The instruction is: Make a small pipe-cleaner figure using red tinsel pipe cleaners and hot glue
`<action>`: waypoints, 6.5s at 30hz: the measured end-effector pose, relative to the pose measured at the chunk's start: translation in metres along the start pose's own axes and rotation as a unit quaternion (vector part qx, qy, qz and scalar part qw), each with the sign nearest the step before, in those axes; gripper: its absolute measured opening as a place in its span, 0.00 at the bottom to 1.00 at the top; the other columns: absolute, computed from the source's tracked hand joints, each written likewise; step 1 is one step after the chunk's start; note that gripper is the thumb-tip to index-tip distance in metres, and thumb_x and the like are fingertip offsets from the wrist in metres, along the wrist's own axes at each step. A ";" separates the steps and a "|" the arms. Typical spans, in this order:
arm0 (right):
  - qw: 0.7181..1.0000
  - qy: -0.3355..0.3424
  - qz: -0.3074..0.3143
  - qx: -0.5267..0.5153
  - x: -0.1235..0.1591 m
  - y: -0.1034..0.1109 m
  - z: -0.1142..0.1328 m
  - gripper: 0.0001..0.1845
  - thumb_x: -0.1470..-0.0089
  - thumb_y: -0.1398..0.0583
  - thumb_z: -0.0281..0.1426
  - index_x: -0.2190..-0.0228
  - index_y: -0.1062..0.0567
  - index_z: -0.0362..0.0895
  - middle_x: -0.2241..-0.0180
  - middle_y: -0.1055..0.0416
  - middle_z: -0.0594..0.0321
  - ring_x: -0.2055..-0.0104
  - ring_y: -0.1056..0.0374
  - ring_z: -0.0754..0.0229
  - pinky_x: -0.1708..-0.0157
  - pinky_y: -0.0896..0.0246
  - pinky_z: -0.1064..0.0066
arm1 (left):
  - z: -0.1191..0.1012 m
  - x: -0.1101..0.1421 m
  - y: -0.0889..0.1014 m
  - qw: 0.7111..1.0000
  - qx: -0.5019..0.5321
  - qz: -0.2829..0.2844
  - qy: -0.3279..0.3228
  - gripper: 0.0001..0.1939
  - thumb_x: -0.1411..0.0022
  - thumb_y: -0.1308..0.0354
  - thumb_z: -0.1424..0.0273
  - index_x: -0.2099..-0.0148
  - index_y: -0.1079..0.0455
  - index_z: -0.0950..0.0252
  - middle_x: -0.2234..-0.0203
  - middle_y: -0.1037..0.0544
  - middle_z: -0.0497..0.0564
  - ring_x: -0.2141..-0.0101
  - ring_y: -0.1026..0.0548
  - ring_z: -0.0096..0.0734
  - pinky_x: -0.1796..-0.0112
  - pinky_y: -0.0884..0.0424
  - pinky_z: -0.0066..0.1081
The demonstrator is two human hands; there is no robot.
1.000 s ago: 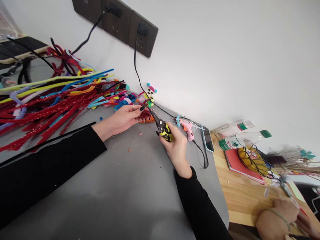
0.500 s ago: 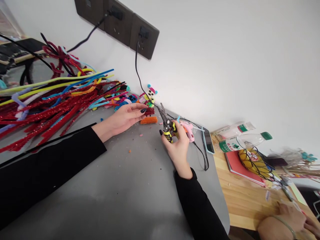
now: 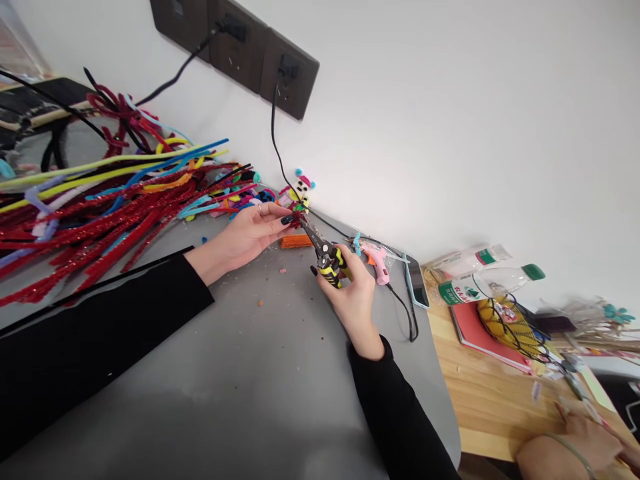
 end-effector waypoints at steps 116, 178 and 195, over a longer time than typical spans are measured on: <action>0.974 -0.079 0.090 -0.190 -0.019 -0.043 0.006 0.12 0.44 0.38 0.35 0.58 0.21 0.46 0.59 0.17 0.60 0.62 0.23 0.60 0.60 0.26 0.67 | -0.021 0.013 -0.019 0.896 -0.411 0.053 -0.159 0.24 0.39 0.34 0.53 0.49 0.22 0.65 0.52 0.17 0.58 0.51 0.19 0.45 0.48 0.21 0.41; 0.899 -0.196 0.115 -0.375 -0.021 -0.049 -0.009 0.26 0.43 0.36 0.56 0.56 0.25 0.48 0.61 0.20 0.61 0.73 0.29 0.62 0.70 0.26 0.67 | -0.027 0.026 -0.026 0.787 -0.541 0.042 -0.293 0.14 0.31 0.44 0.59 0.62 0.22 0.61 0.63 0.16 0.54 0.61 0.20 0.39 0.60 0.24 0.34; 0.915 -0.185 0.113 -0.341 -0.022 -0.047 -0.006 0.24 0.41 0.37 0.54 0.58 0.25 0.48 0.62 0.19 0.61 0.78 0.30 0.66 0.78 0.31 0.69 | -0.025 0.027 -0.032 0.784 -0.537 0.091 -0.297 0.14 0.30 0.44 0.59 0.62 0.20 0.58 0.60 0.16 0.54 0.55 0.20 0.42 0.49 0.24 0.40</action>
Point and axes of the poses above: each hand's wrist, its own x-axis away from the middle knuckle, its own y-axis out of the back of the hand, z = x × y, the point moved 5 cm from there along -x, towards the middle knuckle
